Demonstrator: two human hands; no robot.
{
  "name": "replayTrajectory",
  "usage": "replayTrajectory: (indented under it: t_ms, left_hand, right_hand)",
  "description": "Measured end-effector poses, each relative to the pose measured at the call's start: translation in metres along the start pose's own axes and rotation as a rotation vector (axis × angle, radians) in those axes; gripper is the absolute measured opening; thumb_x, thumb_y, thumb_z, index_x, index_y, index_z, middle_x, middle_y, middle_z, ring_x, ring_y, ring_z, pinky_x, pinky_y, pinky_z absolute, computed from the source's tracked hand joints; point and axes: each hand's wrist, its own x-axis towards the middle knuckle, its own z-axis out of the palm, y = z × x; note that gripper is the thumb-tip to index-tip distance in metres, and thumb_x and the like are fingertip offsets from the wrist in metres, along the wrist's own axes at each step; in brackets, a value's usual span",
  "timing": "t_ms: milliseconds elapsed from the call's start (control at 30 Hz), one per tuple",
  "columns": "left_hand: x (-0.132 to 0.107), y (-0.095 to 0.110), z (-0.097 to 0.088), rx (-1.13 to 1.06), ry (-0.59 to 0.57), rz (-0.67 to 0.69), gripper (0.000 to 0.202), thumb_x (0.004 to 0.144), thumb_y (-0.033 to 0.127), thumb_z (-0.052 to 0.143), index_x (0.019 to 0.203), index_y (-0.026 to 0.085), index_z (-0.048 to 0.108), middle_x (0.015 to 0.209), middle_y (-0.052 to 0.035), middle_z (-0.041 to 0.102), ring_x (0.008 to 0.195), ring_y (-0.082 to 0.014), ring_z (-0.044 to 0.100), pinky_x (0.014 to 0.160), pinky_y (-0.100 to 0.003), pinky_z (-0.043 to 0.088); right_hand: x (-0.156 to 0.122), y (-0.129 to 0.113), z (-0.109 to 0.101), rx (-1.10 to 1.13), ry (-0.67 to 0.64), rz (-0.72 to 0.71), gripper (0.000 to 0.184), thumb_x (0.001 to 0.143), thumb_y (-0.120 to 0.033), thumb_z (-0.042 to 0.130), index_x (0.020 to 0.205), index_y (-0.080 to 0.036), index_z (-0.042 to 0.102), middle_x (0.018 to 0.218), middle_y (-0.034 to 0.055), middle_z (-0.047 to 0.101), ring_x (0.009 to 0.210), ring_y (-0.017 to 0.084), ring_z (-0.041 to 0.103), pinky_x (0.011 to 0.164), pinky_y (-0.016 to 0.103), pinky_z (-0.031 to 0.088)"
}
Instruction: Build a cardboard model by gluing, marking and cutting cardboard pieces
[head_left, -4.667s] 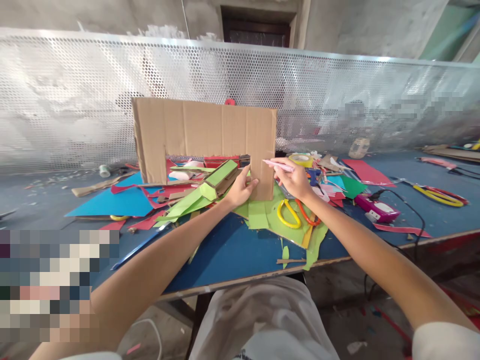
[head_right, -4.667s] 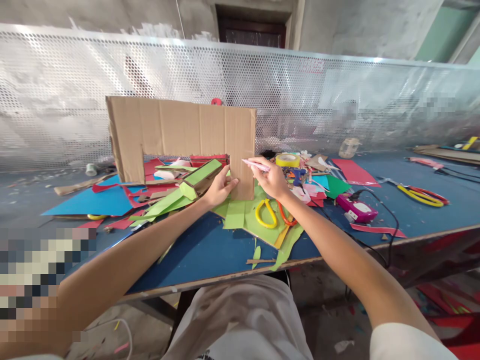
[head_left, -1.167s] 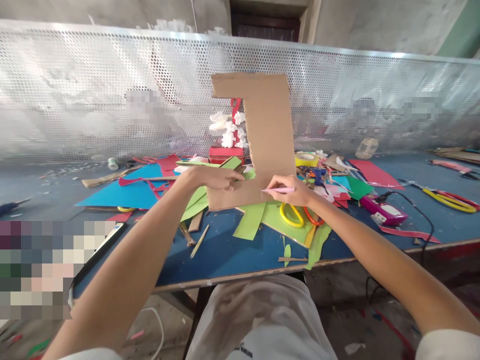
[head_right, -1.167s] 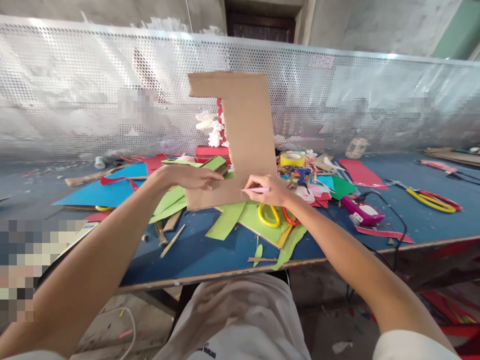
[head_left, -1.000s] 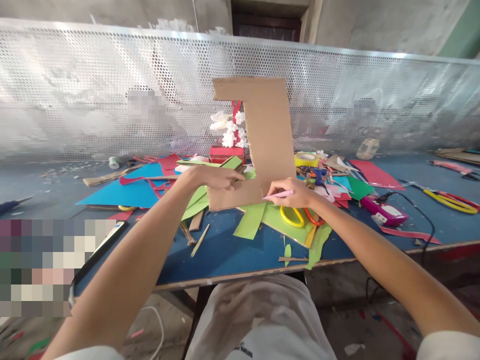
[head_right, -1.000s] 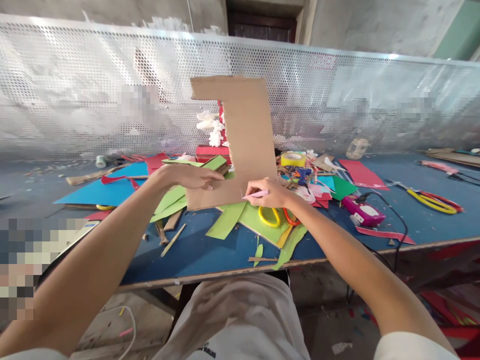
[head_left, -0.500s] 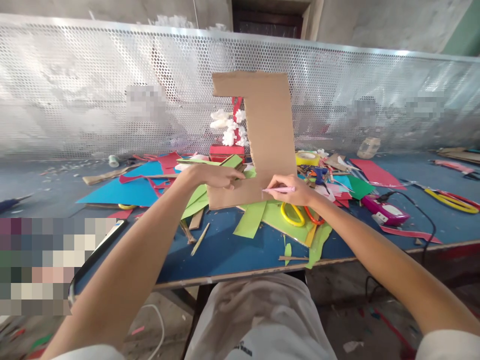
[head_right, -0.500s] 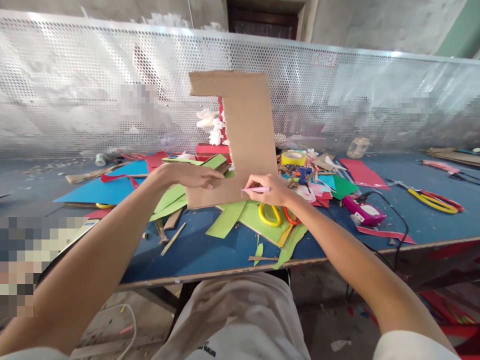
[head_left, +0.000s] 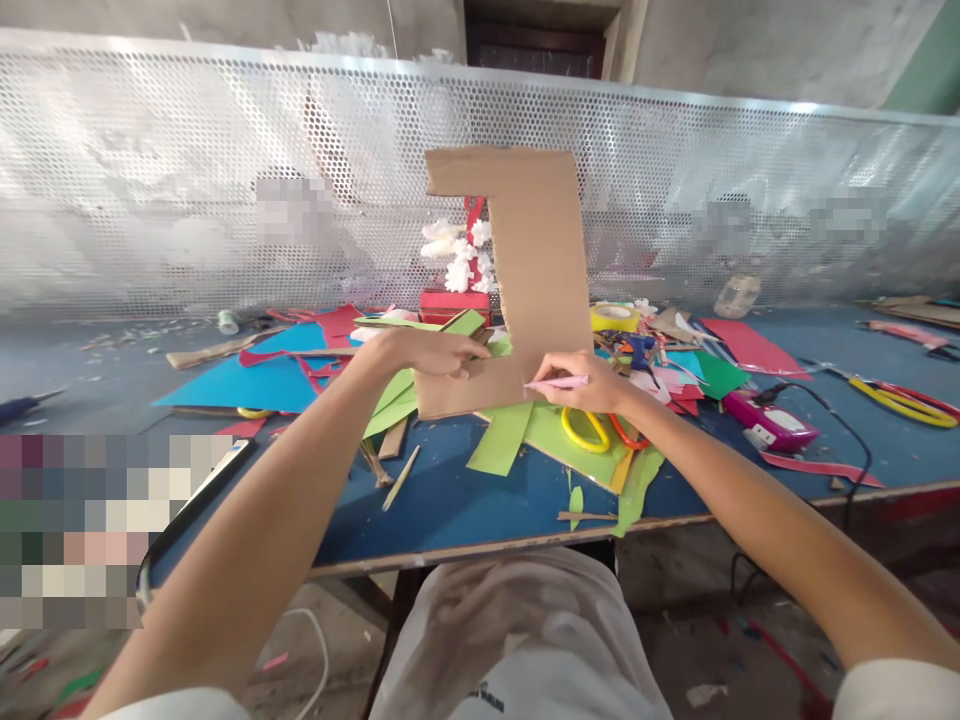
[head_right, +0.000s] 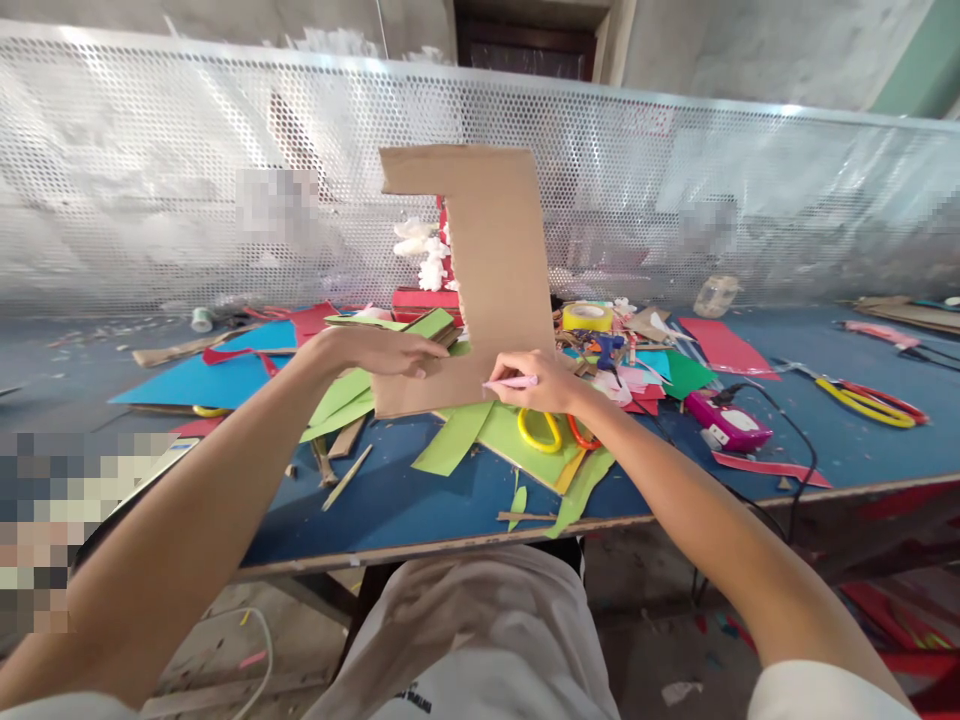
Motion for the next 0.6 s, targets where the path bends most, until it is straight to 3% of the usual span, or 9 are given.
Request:
replayTrajectory:
  t_ms: [100,300,500,600]
  left_hand:
    - [-0.0018,0.0027,-0.0006,0.01,-0.017,-0.028,0.079,0.082,0.039,0.069,0.161,0.03,0.067,0.165,-0.0125,0.069,0.142,-0.0409,0.067,0.113,-0.044,0.053]
    - [-0.0016,0.0018,-0.0009,0.032,-0.029,-0.01,0.08,0.086,0.039,0.067,0.165,0.03,0.063,0.163,-0.0115,0.071,0.14,-0.0376,0.069,0.113,-0.041,0.053]
    - [-0.0007,-0.0015,-0.0002,0.063,-0.002,0.004,0.08,0.087,0.039,0.066,0.166,0.03,0.062,0.171,-0.0112,0.065,0.145,-0.0365,0.065,0.114,-0.039,0.052]
    - [-0.0014,0.001,-0.0015,0.055,-0.033,0.021,0.074,0.087,0.037,0.064,0.161,0.028,0.065,0.162,-0.0118,0.071,0.138,-0.0348,0.069,0.112,-0.038,0.053]
  right_hand:
    - [-0.0006,0.0002,-0.001,-0.027,-0.061,-0.022,0.016,0.094,-0.036,0.075,0.093,-0.022,0.08,0.089,0.0043,0.085,0.076,0.018,0.073,0.069,0.029,0.047]
    - [-0.0016,-0.0035,-0.0005,0.035,0.077,0.022,0.019,0.1,-0.039,0.071,0.103,-0.021,0.078,0.094,0.0053,0.085,0.077,0.017,0.073,0.072,0.03,0.049]
    - [-0.0003,-0.001,-0.0018,-0.048,-0.066,-0.024,0.015,0.095,-0.037,0.076,0.094,-0.022,0.081,0.092,0.0053,0.084,0.08,0.019,0.073,0.073,0.03,0.047]
    - [-0.0005,-0.0021,-0.0002,-0.009,0.007,0.021,0.02,0.099,-0.04,0.073,0.098,-0.021,0.079,0.093,0.0055,0.084,0.077,0.017,0.072,0.071,0.029,0.047]
